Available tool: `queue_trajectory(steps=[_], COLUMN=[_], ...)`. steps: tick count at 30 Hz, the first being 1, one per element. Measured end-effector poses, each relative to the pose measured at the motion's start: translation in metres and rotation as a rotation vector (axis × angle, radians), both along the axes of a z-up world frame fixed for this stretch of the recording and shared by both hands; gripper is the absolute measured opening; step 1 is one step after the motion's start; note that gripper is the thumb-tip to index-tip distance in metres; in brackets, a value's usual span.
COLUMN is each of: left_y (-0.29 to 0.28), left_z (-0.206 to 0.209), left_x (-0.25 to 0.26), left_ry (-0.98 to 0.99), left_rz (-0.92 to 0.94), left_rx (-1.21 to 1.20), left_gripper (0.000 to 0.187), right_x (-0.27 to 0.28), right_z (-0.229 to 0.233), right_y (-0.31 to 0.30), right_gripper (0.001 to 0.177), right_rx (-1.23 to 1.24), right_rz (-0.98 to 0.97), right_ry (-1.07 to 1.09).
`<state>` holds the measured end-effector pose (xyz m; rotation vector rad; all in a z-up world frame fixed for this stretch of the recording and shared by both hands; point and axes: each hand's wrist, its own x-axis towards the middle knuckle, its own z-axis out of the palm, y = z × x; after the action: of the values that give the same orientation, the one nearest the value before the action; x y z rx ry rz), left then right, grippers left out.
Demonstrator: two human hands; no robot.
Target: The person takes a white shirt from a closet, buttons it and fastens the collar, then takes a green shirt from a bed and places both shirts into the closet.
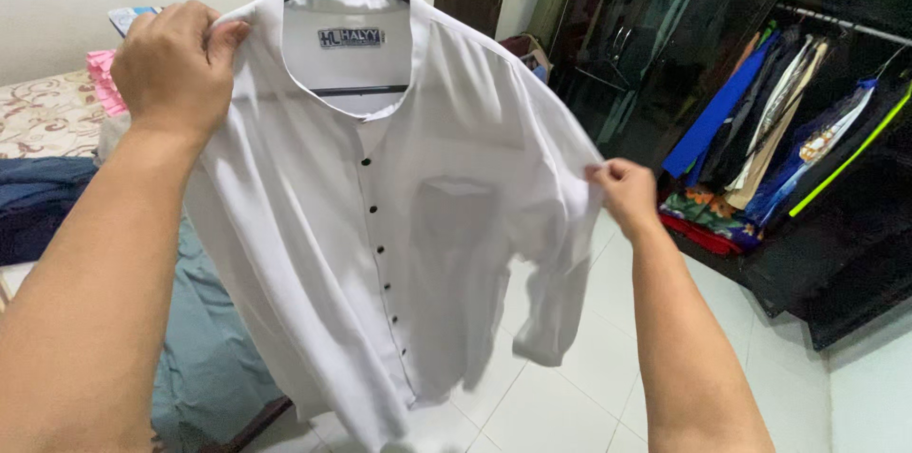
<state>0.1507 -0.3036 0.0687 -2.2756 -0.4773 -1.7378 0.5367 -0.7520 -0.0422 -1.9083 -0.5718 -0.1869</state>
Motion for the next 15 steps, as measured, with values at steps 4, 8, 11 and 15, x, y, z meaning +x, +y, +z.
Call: queue_trajectory(steps=[4, 8, 11, 15], left_y=[-0.009, -0.021, -0.026, -0.033], left_z=[-0.008, -0.009, -0.011, -0.018], left_x=[0.004, 0.008, 0.003, -0.007], left_ry=[-0.008, -0.008, 0.012, 0.045], left_rz=[-0.035, -0.052, -0.126, -0.225], left_rx=[-0.01, 0.029, 0.029, -0.126], left_gripper=[0.029, 0.03, 0.025, 0.024], right_x=[-0.003, 0.01, 0.019, 0.023], right_z=[0.03, 0.052, 0.057, 0.055], right_y=[-0.012, -0.015, -0.011, -0.004], right_gripper=[0.015, 0.009, 0.01, 0.011], right_rx=[0.021, 0.398, 0.538, 0.75], right_rz=[-0.328, -0.264, -0.281, -0.196], right_ry=[-0.374, -0.381, -0.484, -0.356])
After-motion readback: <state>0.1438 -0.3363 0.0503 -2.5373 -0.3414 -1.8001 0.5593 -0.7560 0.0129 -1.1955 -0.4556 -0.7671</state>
